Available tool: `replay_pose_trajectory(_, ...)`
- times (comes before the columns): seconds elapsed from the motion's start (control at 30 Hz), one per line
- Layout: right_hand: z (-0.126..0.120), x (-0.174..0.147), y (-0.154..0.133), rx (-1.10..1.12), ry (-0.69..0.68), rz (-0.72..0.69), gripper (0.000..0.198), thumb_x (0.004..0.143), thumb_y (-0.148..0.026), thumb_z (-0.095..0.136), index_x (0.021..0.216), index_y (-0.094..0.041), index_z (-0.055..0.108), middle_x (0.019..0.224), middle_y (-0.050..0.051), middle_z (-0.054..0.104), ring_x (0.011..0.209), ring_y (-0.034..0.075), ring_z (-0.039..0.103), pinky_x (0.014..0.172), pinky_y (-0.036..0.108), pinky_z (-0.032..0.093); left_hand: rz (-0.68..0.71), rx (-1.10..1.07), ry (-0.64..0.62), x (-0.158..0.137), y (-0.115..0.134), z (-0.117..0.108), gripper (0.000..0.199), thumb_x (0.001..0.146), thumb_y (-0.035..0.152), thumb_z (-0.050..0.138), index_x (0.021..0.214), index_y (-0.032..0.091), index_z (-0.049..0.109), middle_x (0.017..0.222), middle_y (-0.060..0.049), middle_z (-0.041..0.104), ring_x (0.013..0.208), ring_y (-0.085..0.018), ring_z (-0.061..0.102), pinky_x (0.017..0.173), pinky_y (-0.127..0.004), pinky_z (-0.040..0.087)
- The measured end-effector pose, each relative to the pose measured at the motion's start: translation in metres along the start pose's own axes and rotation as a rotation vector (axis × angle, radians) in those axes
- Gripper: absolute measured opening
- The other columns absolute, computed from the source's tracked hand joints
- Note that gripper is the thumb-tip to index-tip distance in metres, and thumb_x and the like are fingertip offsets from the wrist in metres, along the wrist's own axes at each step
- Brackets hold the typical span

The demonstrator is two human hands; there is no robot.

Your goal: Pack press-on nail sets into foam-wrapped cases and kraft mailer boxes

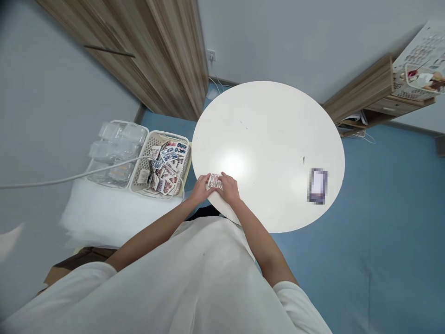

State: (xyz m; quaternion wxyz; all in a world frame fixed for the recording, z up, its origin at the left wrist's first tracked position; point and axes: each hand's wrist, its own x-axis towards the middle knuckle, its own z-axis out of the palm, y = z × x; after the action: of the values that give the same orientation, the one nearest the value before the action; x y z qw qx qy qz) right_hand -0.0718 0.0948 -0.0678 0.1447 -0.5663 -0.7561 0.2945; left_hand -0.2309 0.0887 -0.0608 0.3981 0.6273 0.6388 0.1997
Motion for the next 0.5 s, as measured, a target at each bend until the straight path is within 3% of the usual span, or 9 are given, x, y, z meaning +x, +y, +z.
replay_pose_trajectory(0.33, 0.015, 0.017, -0.009, -0.215, -0.047, 0.006, 0.039, 0.082, -0.045, 0.05, 0.114, -0.024, 0.052, 0.138, 0.007, 0.041, 0.117, 0.029, 0.037, 0.091, 0.045, 0.028, -0.046, 0.335, -0.071, 0.013, -0.013, -0.016, 0.054, 0.078, 0.025, 0.055, 0.13, 0.021, 0.037, 0.114, -0.01, 0.05, 0.109, -0.026, 0.046, 0.084, -0.037, 0.037)
replay_pose_trajectory(0.5, 0.019, 0.021, -0.014, -0.263, -0.019, 0.029, 0.038, 0.085, -0.045, 0.044, 0.116, -0.026, 0.052, 0.141, 0.006, 0.035, 0.117, 0.029, 0.035, 0.091, 0.044, 0.027, -0.014, 0.447, -0.003, 0.013, -0.014, -0.02, 0.047, 0.082, 0.032, 0.051, 0.127, 0.021, 0.041, 0.111, -0.011, 0.053, 0.106, -0.027, 0.046, 0.085, -0.039, 0.034)
